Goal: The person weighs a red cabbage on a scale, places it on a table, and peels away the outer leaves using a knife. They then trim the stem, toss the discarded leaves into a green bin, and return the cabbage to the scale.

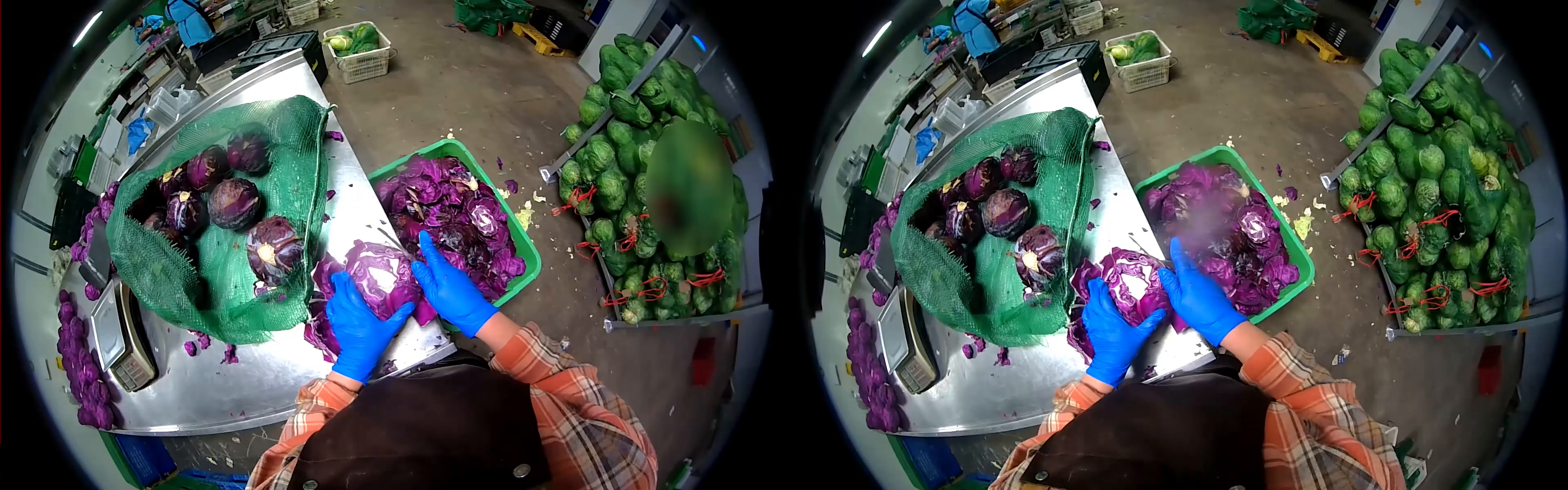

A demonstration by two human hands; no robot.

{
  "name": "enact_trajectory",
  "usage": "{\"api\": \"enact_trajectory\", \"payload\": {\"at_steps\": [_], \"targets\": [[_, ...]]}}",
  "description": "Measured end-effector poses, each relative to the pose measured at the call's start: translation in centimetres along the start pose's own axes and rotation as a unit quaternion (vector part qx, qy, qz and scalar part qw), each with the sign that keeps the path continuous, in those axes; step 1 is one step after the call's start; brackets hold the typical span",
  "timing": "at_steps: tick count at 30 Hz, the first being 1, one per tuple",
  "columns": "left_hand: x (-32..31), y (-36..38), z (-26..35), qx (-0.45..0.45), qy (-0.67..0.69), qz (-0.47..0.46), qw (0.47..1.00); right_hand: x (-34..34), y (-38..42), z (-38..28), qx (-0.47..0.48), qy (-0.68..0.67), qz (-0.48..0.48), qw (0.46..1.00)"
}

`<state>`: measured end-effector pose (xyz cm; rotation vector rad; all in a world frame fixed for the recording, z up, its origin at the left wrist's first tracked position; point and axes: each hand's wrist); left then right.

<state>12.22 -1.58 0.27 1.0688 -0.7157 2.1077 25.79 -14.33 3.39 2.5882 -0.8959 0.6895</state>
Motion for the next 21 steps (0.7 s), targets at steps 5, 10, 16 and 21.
{"api": "enact_trajectory", "payload": {"at_steps": [5, 10, 16, 21], "targets": [[-1.7, 0.1, -0.9, -0.043, 0.026, 0.058, 0.997, -2.0, -1.0, 1.2, 0.006, 0.033, -0.022, 0.999], [-2.6, -0.2, -0.3, -0.014, 0.052, 0.058, 0.997, -1.2, -3.1, 1.6, -0.036, 0.037, -0.052, 0.997], [-2.3, -0.9, 0.5, 0.032, 0.064, 0.028, 0.997, 1.2, -4.9, 0.1, -0.160, -0.043, -0.133, 0.977], [-2.6, -0.7, 0.8, -0.001, 0.041, 0.024, 0.999, 0.3, -5.6, 7.7, -0.040, 0.055, -0.112, 0.991]]}}
Point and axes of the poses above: each hand's wrist, its own y-axis away from the middle knuckle, its own x-axis out of the back of the hand, z = x × y, and after that the axes turned 5 degrees about x, right-handed
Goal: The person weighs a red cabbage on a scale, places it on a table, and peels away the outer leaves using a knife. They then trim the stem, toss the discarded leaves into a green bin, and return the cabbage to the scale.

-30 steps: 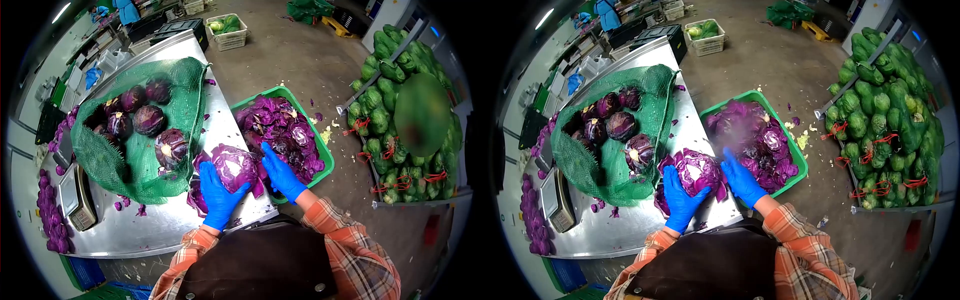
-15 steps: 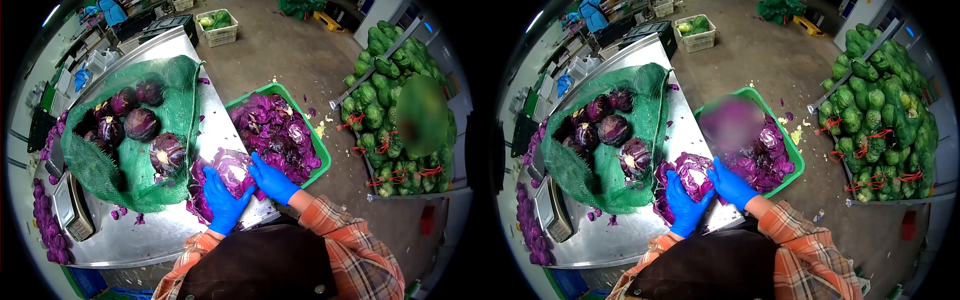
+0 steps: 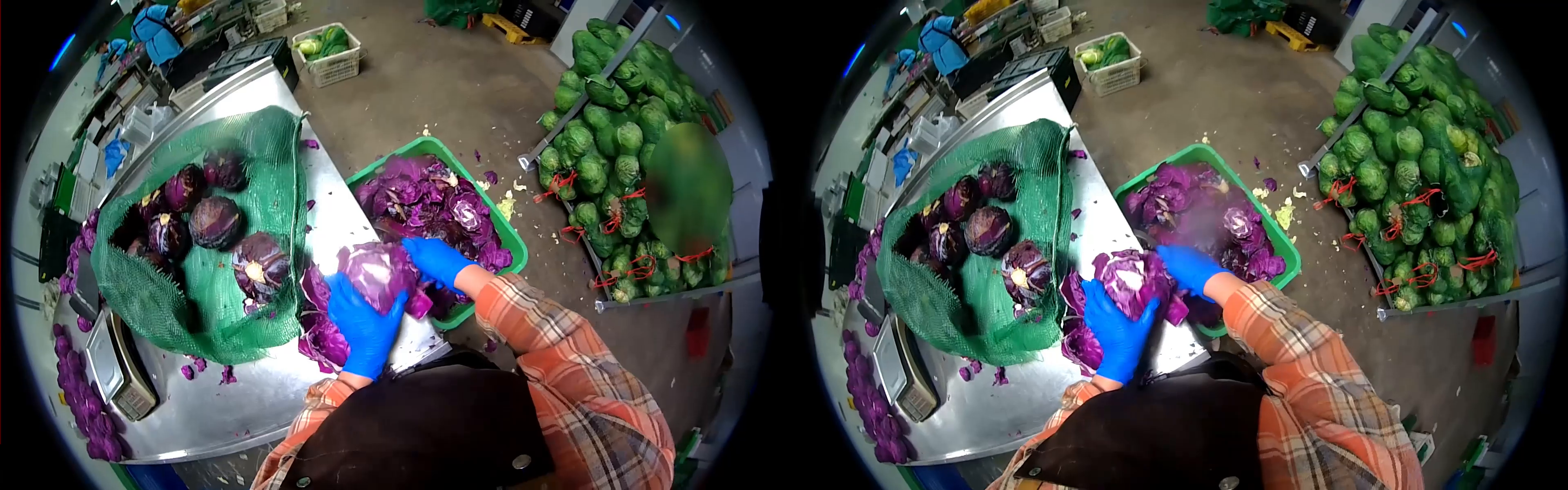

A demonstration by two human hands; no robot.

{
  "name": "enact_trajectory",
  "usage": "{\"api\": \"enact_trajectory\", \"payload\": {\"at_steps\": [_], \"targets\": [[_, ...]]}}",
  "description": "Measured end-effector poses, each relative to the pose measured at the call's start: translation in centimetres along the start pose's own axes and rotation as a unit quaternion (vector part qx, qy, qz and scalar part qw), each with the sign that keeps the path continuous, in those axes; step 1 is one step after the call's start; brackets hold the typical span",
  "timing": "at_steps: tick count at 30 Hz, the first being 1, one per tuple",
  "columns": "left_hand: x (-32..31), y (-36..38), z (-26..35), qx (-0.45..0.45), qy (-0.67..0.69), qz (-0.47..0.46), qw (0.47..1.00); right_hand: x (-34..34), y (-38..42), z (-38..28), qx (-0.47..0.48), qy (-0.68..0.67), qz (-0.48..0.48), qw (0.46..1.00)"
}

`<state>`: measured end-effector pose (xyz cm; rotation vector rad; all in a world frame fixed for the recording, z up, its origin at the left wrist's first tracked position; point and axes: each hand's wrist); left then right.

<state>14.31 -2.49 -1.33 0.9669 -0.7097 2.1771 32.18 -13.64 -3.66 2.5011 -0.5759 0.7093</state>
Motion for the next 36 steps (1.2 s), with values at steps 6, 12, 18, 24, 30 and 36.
{"api": "enact_trajectory", "payload": {"at_steps": [6, 12, 18, 24, 30, 36], "targets": [[1.5, 3.2, -1.4, 0.022, 0.051, -0.028, 0.998, -5.2, 4.4, 2.5, -0.203, -0.323, 0.109, 0.918], [1.3, 3.1, -1.4, -0.021, 0.031, 0.020, 0.999, -1.2, 8.7, -6.1, -0.075, -0.054, 0.129, 0.987], [2.5, 2.4, -0.8, -0.034, -0.004, -0.030, 0.999, -3.9, 9.1, -6.0, 0.082, -0.029, 0.248, 0.965], [5.9, -0.6, 0.6, -0.018, 0.037, -0.117, 0.992, -2.9, 9.4, -7.8, 0.058, -0.043, 0.239, 0.968], [3.6, -0.3, -0.3, -0.041, -0.008, -0.077, 0.996, -5.2, 7.5, -6.0, 0.010, -0.101, 0.184, 0.978], [3.2, 0.6, 0.4, -0.023, -0.059, -0.123, 0.990, -5.2, 7.0, -5.8, -0.015, -0.060, 0.198, 0.978]]}}
Point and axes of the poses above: each hand's wrist, its own y-axis away from the middle knuckle, its own x-axis out of the back of the hand, z = x × y, and after that the axes turned 5 degrees about x, right-handed
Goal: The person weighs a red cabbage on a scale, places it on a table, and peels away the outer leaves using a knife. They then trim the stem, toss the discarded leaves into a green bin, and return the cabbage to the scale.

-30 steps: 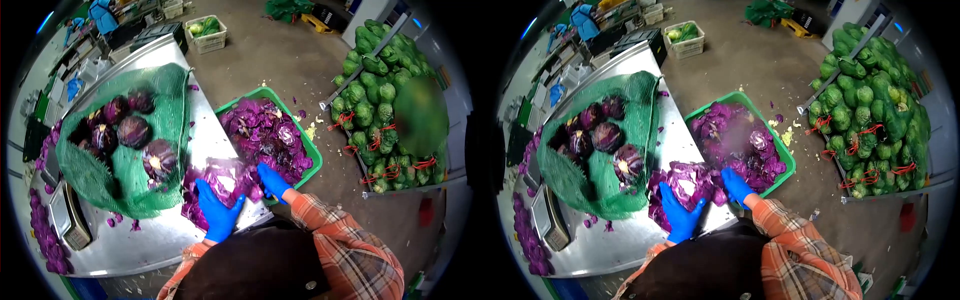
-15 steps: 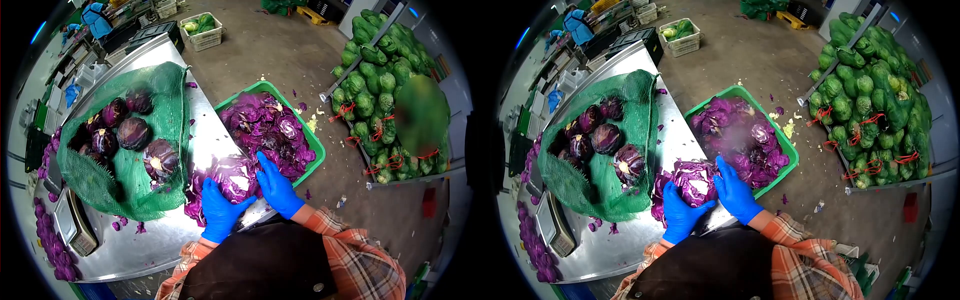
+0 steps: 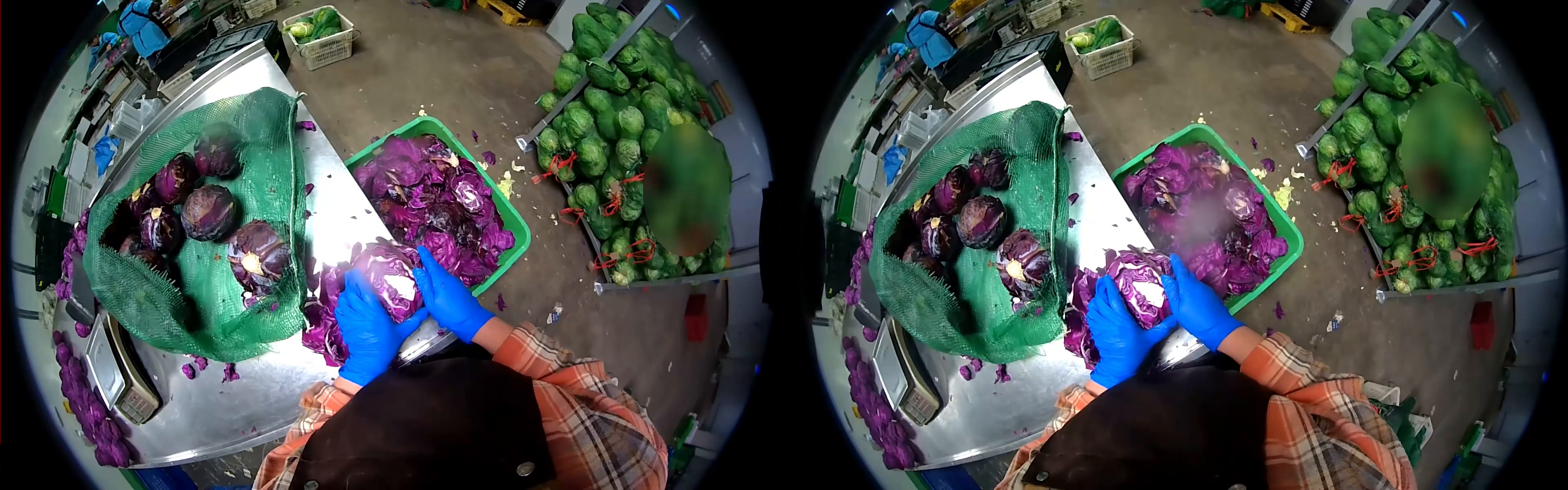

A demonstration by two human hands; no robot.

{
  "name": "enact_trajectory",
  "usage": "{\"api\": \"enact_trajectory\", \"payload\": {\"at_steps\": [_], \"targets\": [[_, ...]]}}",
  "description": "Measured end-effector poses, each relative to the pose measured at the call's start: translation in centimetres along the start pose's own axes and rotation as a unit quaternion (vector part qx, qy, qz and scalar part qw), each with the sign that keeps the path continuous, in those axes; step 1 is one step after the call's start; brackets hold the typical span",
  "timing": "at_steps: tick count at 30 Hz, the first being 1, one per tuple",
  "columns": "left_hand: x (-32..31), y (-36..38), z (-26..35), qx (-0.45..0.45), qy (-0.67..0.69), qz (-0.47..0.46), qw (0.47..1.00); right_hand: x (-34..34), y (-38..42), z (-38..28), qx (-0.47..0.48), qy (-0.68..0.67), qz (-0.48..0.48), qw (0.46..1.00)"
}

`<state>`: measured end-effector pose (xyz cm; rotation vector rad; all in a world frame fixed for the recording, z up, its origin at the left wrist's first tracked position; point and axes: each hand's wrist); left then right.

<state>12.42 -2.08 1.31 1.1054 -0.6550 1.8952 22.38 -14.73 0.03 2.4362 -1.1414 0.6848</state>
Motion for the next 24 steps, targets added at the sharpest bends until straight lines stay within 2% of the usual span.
{"api": "enact_trajectory", "payload": {"at_steps": [4, 8, 9, 13, 16, 20, 22, 23, 24], "targets": [[-0.2, -0.2, 0.5, 0.004, -0.006, -0.005, 1.000, 1.6, -1.7, -1.1, -0.048, 0.039, -0.058, 0.996], [-0.6, -0.8, 0.3, -0.016, -0.008, 0.025, 1.000, 1.3, -4.1, 2.4, 0.014, 0.107, -0.090, 0.990], [-0.8, -1.0, 0.2, -0.021, -0.014, 0.031, 0.999, 1.6, -4.5, 2.2, 0.024, 0.082, -0.088, 0.992], [-1.1, -1.7, 0.3, -0.028, -0.010, 0.041, 0.999, 1.9, -5.9, 1.8, 0.001, 0.098, -0.090, 0.991], [-0.9, -1.3, 0.4, -0.032, -0.025, 0.032, 0.999, 3.1, -5.6, 0.1, -0.081, 0.028, -0.096, 0.992], [-0.7, -1.0, 0.7, -0.013, -0.006, 0.030, 0.999, 3.0, -5.9, 1.8, -0.043, 0.080, -0.090, 0.992], [-0.7, -0.5, 0.3, -0.027, 0.006, 0.045, 0.999, 2.9, -5.4, 1.6, -0.077, 0.033, -0.070, 0.994], [-1.2, -0.1, 0.1, -0.037, -0.034, 0.058, 0.997, 3.0, -5.2, 1.5, -0.108, -0.007, -0.065, 0.992], [-1.0, 0.5, 0.0, -0.031, -0.016, 0.043, 0.998, 3.2, -5.0, 1.4, -0.140, -0.046, -0.059, 0.987]]}}
Point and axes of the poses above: each hand's wrist, its own y-axis away from the middle knuckle, its own x-axis out of the back of the hand, z = x × y, and after that the axes turned 5 degrees about x, right-handed
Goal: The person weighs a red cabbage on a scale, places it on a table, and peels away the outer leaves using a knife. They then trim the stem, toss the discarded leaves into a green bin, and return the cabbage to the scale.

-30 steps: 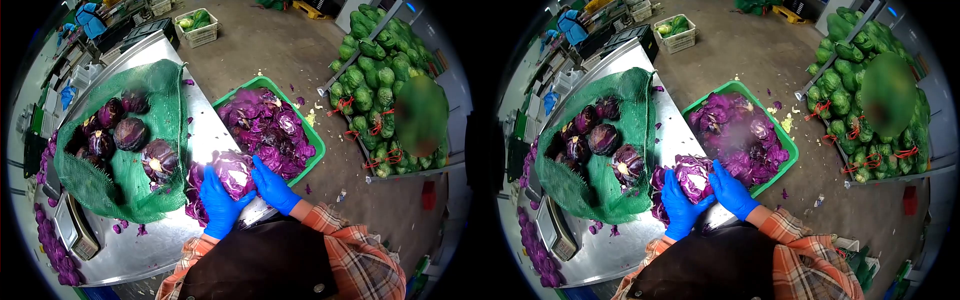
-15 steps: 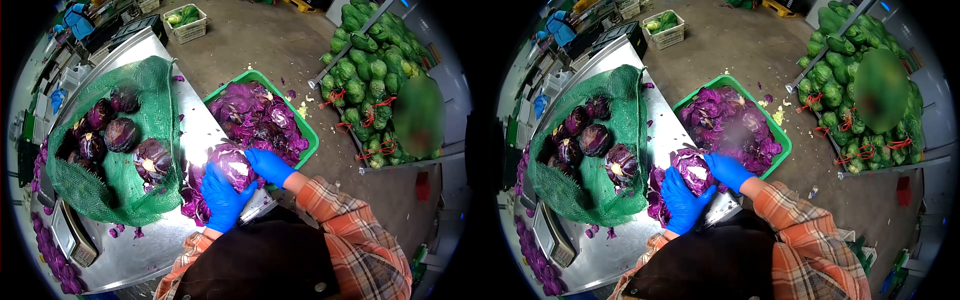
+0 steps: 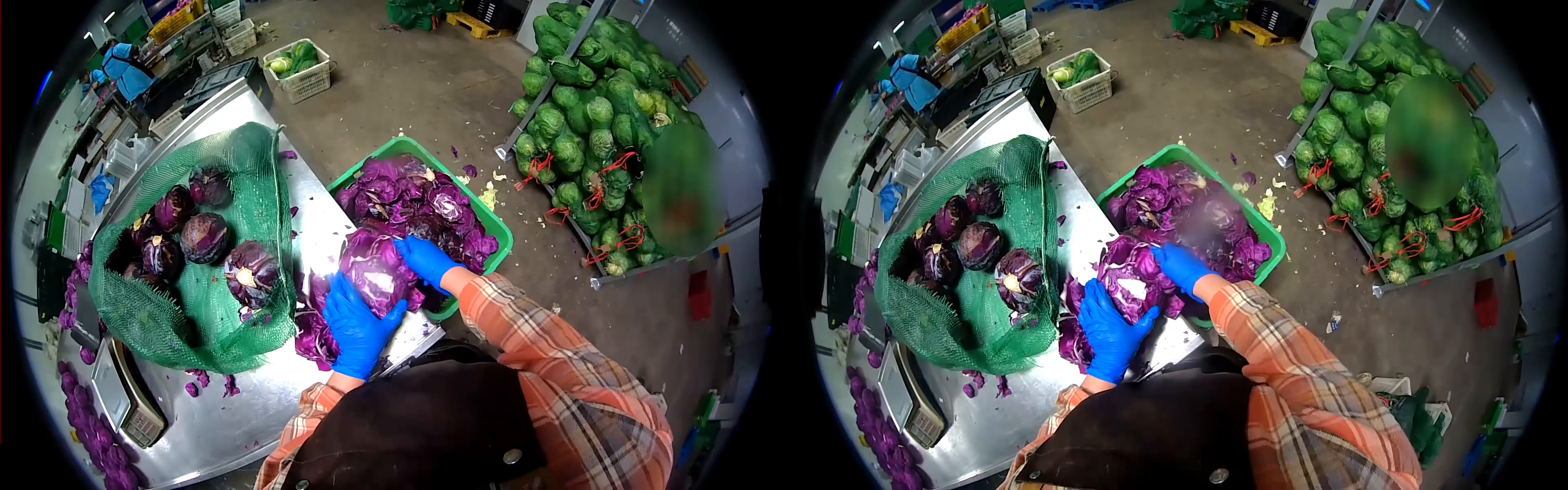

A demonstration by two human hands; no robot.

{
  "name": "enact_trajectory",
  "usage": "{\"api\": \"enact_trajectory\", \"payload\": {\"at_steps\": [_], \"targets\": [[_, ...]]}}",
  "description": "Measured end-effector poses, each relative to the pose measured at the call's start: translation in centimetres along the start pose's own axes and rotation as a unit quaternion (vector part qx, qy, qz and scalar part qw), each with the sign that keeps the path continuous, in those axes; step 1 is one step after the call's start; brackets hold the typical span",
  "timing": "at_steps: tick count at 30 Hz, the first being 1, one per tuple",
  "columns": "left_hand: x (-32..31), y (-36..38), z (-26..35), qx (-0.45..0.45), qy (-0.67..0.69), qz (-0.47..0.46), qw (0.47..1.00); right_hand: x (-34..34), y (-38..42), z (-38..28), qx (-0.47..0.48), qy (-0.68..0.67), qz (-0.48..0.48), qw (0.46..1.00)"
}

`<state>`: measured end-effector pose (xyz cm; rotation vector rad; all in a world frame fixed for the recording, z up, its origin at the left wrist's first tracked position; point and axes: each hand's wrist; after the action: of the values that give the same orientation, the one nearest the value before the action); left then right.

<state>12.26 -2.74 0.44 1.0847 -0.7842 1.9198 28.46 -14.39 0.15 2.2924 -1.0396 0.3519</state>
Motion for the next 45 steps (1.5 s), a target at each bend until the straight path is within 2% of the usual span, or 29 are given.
{"api": "enact_trajectory", "payload": {"at_steps": [1, 2, 3, 4, 5, 7, 8, 10, 12, 14, 16, 18, 19, 22, 23, 24, 25, 26, 27, 28, 29, 30, 32, 35, 38, 39, 41, 42, 45], "targets": [[0.3, 0.4, -0.1, 0.005, 0.020, -0.012, 1.000, 0.0, -0.8, 2.0, -0.030, -0.002, -0.015, 0.999], [0.5, 0.8, -0.4, 0.012, 0.040, -0.021, 0.999, -1.6, -3.4, 6.8, 0.035, 0.015, 0.020, 0.999], [0.2, 2.1, -1.5, -0.028, 0.059, 0.036, 0.997, -1.3, -2.4, 6.1, 0.021, -0.014, 0.013, 1.000], [-0.1, 2.9, -2.7, -0.039, 0.113, 0.046, 0.992, -1.1, -0.8, 4.8, 0.002, -0.045, 0.001, 0.999], [-0.1, 3.4, -3.9, -0.036, 0.135, 0.040, 0.989, -0.5, 0.7, 3.6, -0.019, -0.114, -0.014, 0.993], [0.5, 4.5, -4.8, 0.003, 0.210, 0.014, 0.978, 0.0, 3.1, 1.5, 0.005, -0.084, -0.036, 0.996], [0.4, 5.0, -5.2, -0.009, 0.207, 0.018, 0.978, -0.1, 3.5, 1.3, 0.025, -0.070, -0.034, 0.997], [-0.1, 5.7, -5.7, -0.041, 0.206, 0.025, 0.977, -0.8, 1.9, 4.7, 0.003, -0.105, -0.042, 0.994], [0.7, 4.8, -3.7, -0.021, 0.186, -0.043, 0.981, -0.9, 1.2, 6.6, -0.027, -0.130, -0.042, 0.990], [0.2, 3.8, -3.2, -0.041, 0.166, -0.031, 0.985, -0.6, 1.3, 6.7, -0.063, -0.148, -0.040, 0.986], [1.5, 2.6, -3.7, -0.061, 0.218, -0.060, 0.972, 1.1, 1.7, 6.3, -0.082, -0.130, -0.075, 0.985], [2.3, 0.6, -5.1, -0.109, 0.245, -0.116, 0.956, 2.0, 0.3, 8.1, 0.129, 0.037, 0.066, 0.989], [2.8, -0.6, -5.4, -0.139, 0.238, -0.154, 0.949, 2.5, 0.4, 6.4, 0.183, 0.038, 0.116, 0.976], [5.5, -3.7, -3.9, -0.178, 0.213, -0.288, 0.917, 0.9, 0.9, 0.9, 0.360, -0.103, 0.005, 0.927], [5.8, -3.8, -3.7, -0.163, 0.188, -0.279, 0.928, 0.8, 1.4, -0.2, 0.286, -0.069, -0.057, 0.954], [5.4, -3.5, -4.2, -0.173, 0.200, -0.239, 0.934, -0.3, 0.9, 0.5, 0.278, -0.066, -0.069, 0.956], [4.2, -2.5, -4.0, -0.068, 0.356, -0.219, 0.906, -1.4, 0.5, 1.2, 0.269, -0.063, -0.081, 0.958], [2.9, -1.6, -3.2, 0.039, 0.500, -0.190, 0.844, -0.8, 1.4, -0.5, 0.181, -0.078, -0.119, 0.973], [2.1, -1.4, -2.1, 0.039, 0.416, -0.108, 0.902, -0.2, 2.4, -2.3, 0.090, -0.087, -0.151, 0.981], [0.6, -1.7, -1.7, -0.018, 0.244, -0.010, 0.970, -0.4, 2.6, -2.3, 0.082, -0.087, -0.156, 0.980], [0.6, -1.6, -0.4, 0.006, 0.225, 0.022, 0.974, -0.6, 2.8, -2.4, 0.074, -0.087, -0.161, 0.980], [0.8, -1.8, 0.6, 0.025, 0.205, 0.055, 0.977, -1.3, 2.3, -1.3, 0.148, -0.058, -0.133, 0.978], [0.1, -2.0, 0.8, 0.040, 0.209, 0.065, 0.975, -1.5, 1.4, -0.9, 0.215, -0.004, -0.108, 0.971], [0.2, -2.2, 0.9, 0.014, 0.157, 0.056, 0.986, -1.1, 0.5, -1.1, 0.184, 0.060, -0.121, 0.974], [-0.2, -2.5, 0.6, 0.004, 0.135, 0.051, 0.990, 1.0, 1.1, -3.3, 0.054, -0.014, -0.193, 0.980], [-0.2, -2.2, 0.6, 0.007, 0.131, 0.047, 0.990, 0.0, -1.3, 0.0, 0.050, -0.078, -0.160, 0.983], [0.7, -2.2, 1.0, 0.014, 0.148, 0.007, 0.989, 1.1, -2.0, 1.4, -0.006, -0.102, -0.141, 0.985], [0.1, -1.9, 0.9, -0.018, 0.098, 0.047, 0.994, 1.3, -2.0, 1.8, -0.020, -0.115, -0.149, 0.982], [0.1, -2.5, 1.2, -0.007, 0.097, 0.056, 0.994, 0.6, 0.5, -0.2, 0.192, 0.047, -0.035, 0.980]]}}
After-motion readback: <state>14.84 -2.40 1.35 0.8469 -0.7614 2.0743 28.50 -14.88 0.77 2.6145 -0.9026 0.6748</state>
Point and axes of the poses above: each hand's wrist, its own y-axis away from the middle knuckle, its own x-axis out of the back of the hand, z = x × y, and after that the axes turned 5 degrees about x, right-handed
